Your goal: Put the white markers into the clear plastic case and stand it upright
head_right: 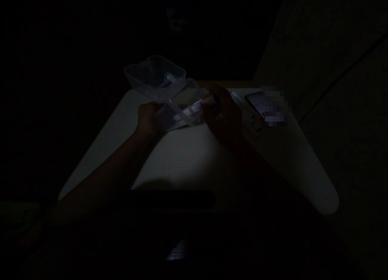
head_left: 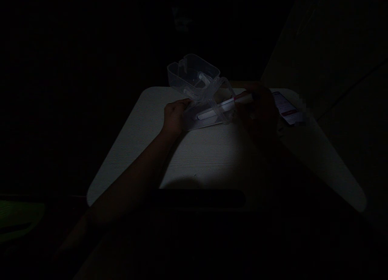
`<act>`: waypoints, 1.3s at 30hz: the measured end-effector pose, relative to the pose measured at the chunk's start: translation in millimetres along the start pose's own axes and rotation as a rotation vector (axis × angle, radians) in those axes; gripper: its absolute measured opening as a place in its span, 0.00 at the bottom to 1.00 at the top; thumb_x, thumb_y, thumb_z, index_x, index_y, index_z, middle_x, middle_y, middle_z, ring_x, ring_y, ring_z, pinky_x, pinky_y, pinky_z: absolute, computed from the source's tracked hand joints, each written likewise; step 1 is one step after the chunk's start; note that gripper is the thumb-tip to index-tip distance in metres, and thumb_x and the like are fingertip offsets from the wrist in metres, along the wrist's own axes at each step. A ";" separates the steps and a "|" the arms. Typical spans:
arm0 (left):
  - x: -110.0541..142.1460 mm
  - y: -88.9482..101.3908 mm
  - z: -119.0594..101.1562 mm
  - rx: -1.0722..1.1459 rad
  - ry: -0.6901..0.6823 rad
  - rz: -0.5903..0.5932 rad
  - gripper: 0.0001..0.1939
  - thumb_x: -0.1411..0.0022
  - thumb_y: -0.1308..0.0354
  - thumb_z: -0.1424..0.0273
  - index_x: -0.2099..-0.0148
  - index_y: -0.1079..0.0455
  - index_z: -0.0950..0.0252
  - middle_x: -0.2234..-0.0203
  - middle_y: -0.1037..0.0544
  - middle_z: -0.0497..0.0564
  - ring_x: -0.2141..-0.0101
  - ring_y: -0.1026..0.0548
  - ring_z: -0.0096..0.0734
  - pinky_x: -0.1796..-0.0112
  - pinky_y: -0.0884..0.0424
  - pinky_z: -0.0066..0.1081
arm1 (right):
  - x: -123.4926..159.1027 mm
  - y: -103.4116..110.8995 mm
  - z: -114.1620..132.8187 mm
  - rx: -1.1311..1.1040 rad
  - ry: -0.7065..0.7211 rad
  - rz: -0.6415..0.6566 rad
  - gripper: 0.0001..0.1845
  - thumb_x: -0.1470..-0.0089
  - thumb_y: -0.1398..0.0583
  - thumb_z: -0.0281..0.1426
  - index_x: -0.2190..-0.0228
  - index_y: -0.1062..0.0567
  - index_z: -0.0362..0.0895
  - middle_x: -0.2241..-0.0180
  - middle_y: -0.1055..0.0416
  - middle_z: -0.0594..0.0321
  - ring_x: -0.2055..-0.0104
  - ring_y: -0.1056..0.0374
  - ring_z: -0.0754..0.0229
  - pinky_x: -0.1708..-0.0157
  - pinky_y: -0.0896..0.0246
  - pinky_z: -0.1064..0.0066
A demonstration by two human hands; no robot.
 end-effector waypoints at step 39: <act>-4.1 4.6 3.1 -0.049 -0.024 0.013 0.12 0.42 0.48 0.69 0.71 0.24 0.66 0.71 0.17 0.52 0.62 0.22 0.37 0.57 0.26 0.31 | 8.6 -36.8 -64.1 0.749 -0.214 0.739 0.23 0.42 0.44 0.25 0.46 0.24 0.41 0.44 0.28 0.46 0.43 0.29 0.43 0.42 0.35 0.50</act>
Point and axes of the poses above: each hand's wrist, its own x-axis away from the middle knuckle, its own y-axis out of the back of the hand, z = x × y, the point moved 6 cm from there along -x, towards the middle knuckle
